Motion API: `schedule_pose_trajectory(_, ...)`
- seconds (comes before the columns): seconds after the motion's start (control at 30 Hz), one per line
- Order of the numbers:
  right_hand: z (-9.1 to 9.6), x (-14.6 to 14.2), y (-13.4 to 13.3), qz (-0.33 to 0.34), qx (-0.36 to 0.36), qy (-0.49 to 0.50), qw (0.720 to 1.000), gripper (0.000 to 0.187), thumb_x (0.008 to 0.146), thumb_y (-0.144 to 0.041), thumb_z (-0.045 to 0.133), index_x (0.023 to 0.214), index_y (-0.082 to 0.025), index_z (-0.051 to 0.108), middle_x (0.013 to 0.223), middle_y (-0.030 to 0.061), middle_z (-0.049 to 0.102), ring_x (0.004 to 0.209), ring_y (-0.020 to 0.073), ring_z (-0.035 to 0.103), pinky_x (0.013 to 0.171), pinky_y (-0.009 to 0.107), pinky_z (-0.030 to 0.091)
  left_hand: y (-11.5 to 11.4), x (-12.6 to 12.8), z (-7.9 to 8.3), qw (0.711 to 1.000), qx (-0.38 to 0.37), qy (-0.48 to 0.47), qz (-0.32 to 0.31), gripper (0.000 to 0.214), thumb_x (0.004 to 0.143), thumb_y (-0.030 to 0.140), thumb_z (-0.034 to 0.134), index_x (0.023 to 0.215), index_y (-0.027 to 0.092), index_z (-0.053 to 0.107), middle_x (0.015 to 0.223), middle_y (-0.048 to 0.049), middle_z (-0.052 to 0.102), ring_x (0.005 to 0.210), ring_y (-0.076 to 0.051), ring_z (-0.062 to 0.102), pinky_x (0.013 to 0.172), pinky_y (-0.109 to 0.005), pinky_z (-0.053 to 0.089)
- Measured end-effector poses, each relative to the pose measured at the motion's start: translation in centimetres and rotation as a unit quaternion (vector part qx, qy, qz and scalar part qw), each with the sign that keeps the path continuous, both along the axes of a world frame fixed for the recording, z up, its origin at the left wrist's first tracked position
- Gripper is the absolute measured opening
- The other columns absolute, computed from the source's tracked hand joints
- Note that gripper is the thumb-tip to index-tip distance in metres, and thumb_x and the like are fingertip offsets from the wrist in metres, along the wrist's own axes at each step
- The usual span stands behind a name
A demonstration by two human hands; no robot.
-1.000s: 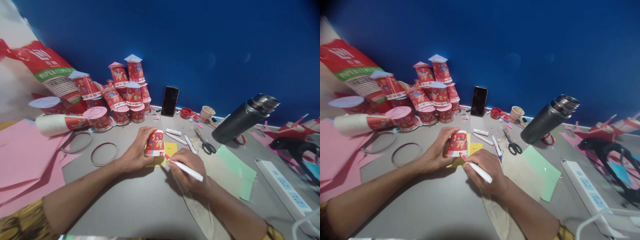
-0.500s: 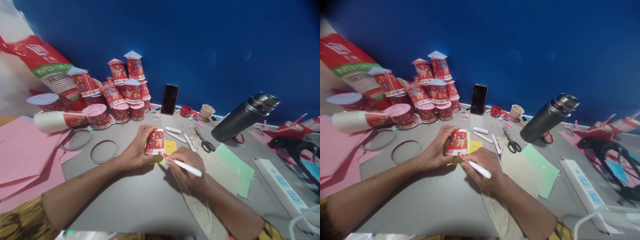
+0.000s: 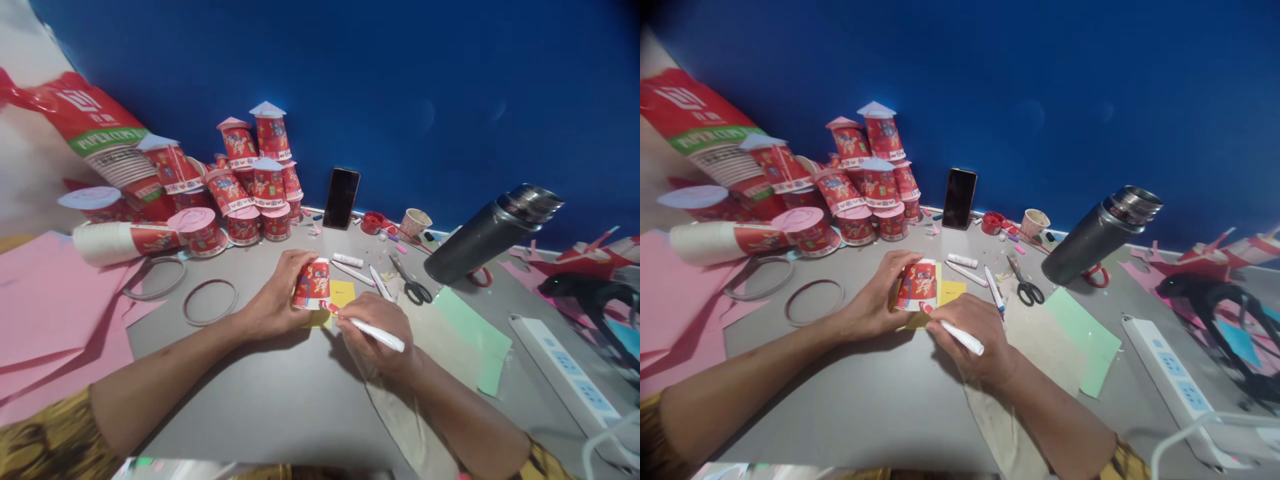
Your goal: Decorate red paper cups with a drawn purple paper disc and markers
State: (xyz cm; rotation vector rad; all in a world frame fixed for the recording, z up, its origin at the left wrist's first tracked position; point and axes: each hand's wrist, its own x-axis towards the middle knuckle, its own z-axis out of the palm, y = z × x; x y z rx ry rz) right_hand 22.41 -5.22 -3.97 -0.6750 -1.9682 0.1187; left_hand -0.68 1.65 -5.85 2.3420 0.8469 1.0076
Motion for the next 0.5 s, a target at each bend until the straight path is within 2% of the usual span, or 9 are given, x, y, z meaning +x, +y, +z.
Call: schedule_pose_trajectory(0.5,-0.03,0.07,-0.16,-0.002,-0.018,-0.001,1.000,0.007,0.098,-0.013,0.069,0.100,-0.018,0.073,0.082,0.0066,0.080,0.070,0.0178,0.073,0.070,0.031,0.057,-0.15,0.02,0.46,1.000,-0.025,0.005,0.008,0.081,0.077,0.024,0.076,0.149,0.027,0.039,0.145,-0.0142,0.045,0.139,-0.036,0.048,0.121,-0.059,0.043)
